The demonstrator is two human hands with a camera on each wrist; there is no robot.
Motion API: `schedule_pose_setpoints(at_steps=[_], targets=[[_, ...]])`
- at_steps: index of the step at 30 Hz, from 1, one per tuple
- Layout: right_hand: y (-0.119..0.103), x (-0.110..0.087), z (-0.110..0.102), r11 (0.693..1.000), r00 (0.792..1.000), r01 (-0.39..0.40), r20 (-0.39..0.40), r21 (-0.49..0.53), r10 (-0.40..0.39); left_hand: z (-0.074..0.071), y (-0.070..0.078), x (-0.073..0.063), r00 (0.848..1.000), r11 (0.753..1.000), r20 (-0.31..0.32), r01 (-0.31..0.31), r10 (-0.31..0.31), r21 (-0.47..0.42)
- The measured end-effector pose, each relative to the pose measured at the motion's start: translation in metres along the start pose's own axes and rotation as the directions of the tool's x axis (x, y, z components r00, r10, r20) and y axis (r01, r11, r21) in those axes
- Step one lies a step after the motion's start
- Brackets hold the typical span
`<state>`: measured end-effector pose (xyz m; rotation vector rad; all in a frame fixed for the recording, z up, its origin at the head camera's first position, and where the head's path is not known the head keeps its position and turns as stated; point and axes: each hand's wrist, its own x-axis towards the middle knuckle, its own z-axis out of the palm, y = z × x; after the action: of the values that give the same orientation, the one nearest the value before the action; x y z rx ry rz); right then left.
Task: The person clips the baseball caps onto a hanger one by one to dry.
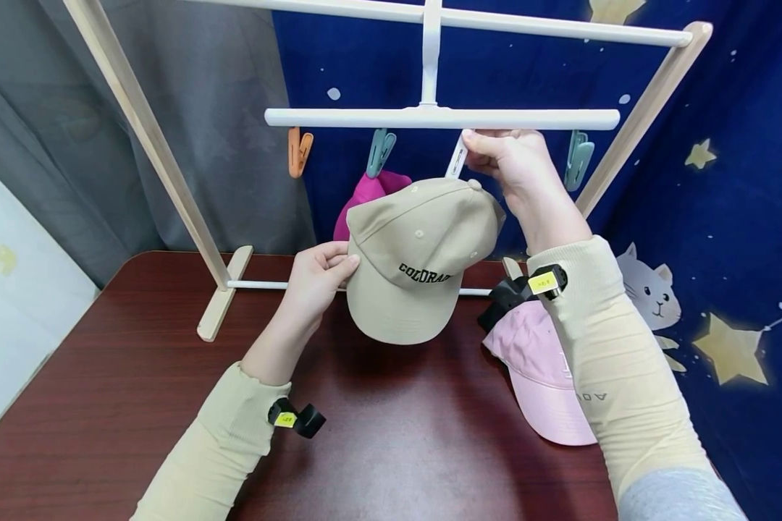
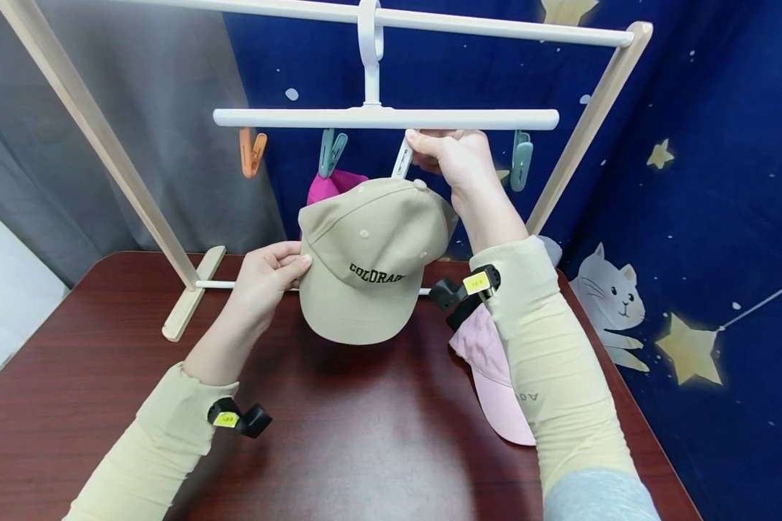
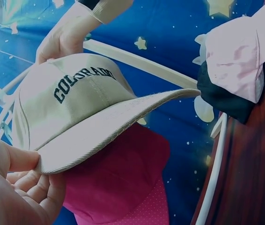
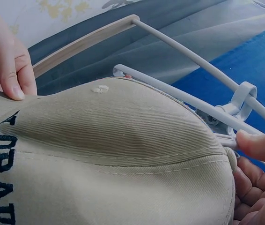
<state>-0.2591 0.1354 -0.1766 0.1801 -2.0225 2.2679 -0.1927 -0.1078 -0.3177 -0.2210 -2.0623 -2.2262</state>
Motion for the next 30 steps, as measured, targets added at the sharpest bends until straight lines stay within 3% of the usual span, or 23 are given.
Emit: schedule_pose_setpoints(at_steps=[20,30], targets=[[0.0004,-0.0019,0.0007,0.997,0.999,0.032,0.027,0.072,-0.034,-0.0009,0.0015,0.0,1.0,0.999,0.002,0.0,0.0,0.05],[-0.0014,-0.0024,0.0007,0.996,0.999,0.027,0.025,0.082,-0.029,-0.0009,0.0033,-0.0001,1.0,1.0,0.0,-0.013,0.013,0.018]])
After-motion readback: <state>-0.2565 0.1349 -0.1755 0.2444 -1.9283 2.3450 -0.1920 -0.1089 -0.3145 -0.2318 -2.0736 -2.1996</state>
